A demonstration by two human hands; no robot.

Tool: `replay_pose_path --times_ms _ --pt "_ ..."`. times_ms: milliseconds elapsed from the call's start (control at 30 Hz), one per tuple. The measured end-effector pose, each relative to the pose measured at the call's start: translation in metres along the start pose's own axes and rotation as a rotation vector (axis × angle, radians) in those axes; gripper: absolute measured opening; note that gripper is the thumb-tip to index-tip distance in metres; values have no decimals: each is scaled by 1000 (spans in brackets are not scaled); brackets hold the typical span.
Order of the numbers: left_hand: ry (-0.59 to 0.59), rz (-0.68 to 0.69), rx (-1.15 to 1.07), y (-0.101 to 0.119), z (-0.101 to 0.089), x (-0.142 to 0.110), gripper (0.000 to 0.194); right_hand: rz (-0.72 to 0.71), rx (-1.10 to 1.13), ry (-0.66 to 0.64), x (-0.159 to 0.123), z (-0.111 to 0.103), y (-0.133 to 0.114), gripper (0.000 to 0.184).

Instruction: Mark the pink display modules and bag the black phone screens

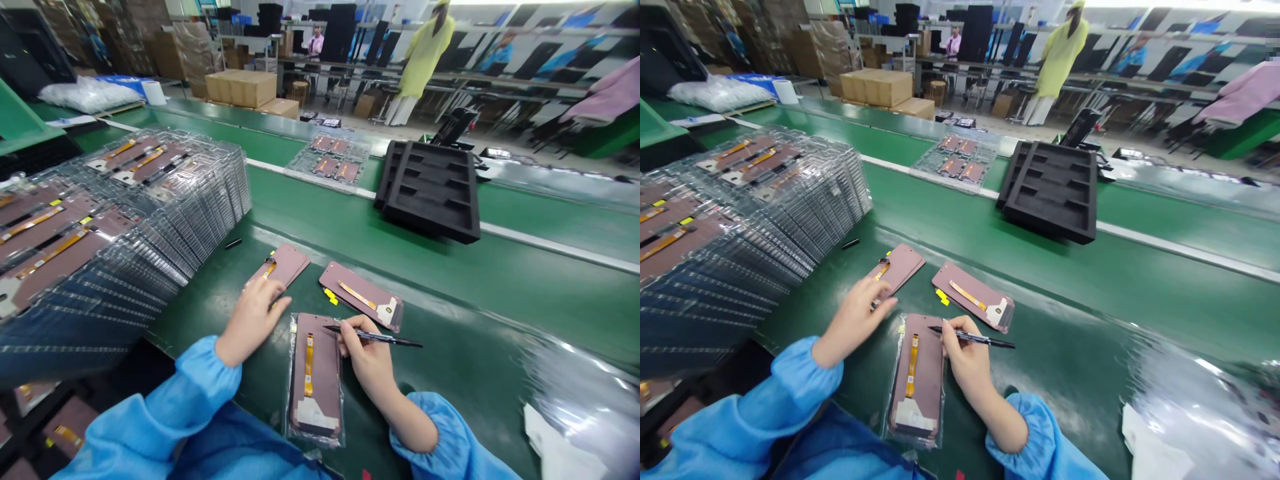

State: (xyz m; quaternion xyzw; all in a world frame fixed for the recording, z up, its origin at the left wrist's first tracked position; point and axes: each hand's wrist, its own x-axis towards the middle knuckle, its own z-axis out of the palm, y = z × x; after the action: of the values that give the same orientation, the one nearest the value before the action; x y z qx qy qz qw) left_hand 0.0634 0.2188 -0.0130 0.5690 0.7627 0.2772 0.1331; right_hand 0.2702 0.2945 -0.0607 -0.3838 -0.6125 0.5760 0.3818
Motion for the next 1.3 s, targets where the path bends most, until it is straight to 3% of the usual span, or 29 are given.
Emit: replay_pose_path --times_ms 67,200,400,533,667,733,800,867,933,1033,1167,1300 --pt "51 -158 138 -12 -13 25 34 0 14 7 0 -1 0 37" --pt "-14 -320 133 -37 -23 63 54 4 9 -6 1 -2 -2 38" --pt "-27 -302 -123 -53 -29 72 39 -12 47 4 3 -1 -6 40" --pt "-37 -290 -416 -33 -45 54 45 -23 102 35 4 -4 -4 38" --pt "-126 -318 -656 4 -48 12 46 -40 168 103 10 -12 0 35" --pt "-252 -357 -856 18 -38 -14 45 -50 199 135 14 -17 0 34" --pt "-387 -392 -1069 27 -21 -40 67 -59 221 158 17 -21 -1 33" --pt "-453 -398 -1147 29 -1 -61 92 -65 237 171 19 -25 -2 32" --pt "-444 -393 -1042 30 18 -77 96 -66 250 176 20 -27 -2 31" --pt "-364 -334 -654 33 34 -91 87 -60 265 167 17 -30 -4 30" --pt "-247 -129 2 42 30 -96 52 -30 265 87 6 -25 -8 28" --pt "-189 70 195 43 26 -88 45 37 244 -73 -7 -11 -9 29"
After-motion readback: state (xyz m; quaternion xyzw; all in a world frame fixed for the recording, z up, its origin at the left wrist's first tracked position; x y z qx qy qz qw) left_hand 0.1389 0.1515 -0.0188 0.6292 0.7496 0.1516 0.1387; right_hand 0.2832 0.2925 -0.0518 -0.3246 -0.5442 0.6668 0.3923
